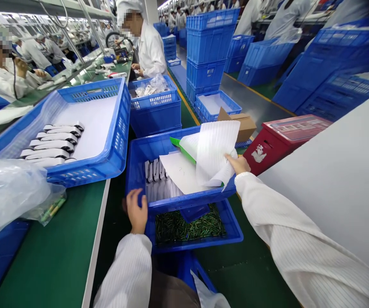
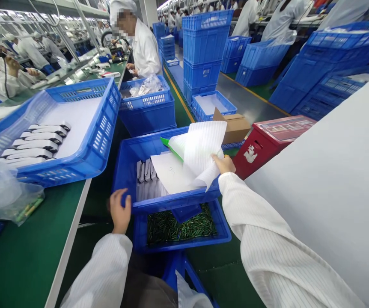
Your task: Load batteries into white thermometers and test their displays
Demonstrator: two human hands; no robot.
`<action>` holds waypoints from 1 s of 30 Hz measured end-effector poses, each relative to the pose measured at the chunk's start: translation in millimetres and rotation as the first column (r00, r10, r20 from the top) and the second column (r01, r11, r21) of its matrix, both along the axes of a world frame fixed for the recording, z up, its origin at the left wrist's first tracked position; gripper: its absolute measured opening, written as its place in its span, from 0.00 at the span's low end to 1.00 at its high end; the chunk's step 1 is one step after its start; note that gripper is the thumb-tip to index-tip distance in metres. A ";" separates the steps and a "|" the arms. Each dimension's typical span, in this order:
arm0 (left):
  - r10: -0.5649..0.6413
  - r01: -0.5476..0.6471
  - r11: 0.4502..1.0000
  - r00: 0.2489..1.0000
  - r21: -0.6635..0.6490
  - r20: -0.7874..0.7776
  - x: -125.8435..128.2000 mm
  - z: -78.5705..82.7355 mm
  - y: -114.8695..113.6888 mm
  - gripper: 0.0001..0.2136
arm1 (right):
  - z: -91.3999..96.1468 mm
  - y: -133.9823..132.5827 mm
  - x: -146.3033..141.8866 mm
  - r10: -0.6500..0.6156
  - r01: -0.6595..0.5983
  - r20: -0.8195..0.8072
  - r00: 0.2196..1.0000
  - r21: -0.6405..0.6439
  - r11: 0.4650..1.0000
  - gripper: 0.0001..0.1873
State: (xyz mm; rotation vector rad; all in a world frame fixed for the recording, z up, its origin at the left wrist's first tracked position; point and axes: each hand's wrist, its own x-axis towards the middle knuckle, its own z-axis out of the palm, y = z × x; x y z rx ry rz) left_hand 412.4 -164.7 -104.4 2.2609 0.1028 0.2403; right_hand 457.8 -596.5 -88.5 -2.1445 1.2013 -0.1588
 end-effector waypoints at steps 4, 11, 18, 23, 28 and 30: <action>-0.426 0.475 0.846 0.876 0.243 -0.227 -15.8 10.0 -25.0 0.12 | -5.8 3.6 -11.1 -0.003 0.004 0.009 1.000 -0.020 1.000 0.34; -0.437 0.662 0.593 0.743 0.459 -0.507 10.3 24.4 -30.7 0.13 | -4.1 -3.8 -8.4 0.055 -0.060 0.092 0.994 0.049 0.997 0.28; -0.389 0.684 0.501 0.726 0.531 -0.568 29.3 37.4 -33.8 0.15 | 2.1 -9.6 0.1 0.106 -0.118 0.147 0.983 0.077 0.990 0.26; -0.404 0.721 0.472 0.688 0.508 -0.603 5.7 28.2 -34.8 0.14 | -11.6 1.2 -30.2 0.072 -0.070 0.105 0.992 -0.017 0.997 0.29; -0.435 0.751 0.447 0.658 0.487 -0.615 7.8 30.2 -36.5 0.17 | -5.3 4.2 -40.3 0.204 -0.182 0.201 0.958 -0.123 0.976 0.28; -0.446 0.762 0.429 0.645 0.485 -0.620 13.0 31.1 -38.6 0.18 | 2.6 8.2 -50.4 0.274 -0.234 0.233 0.933 -0.186 0.954 0.32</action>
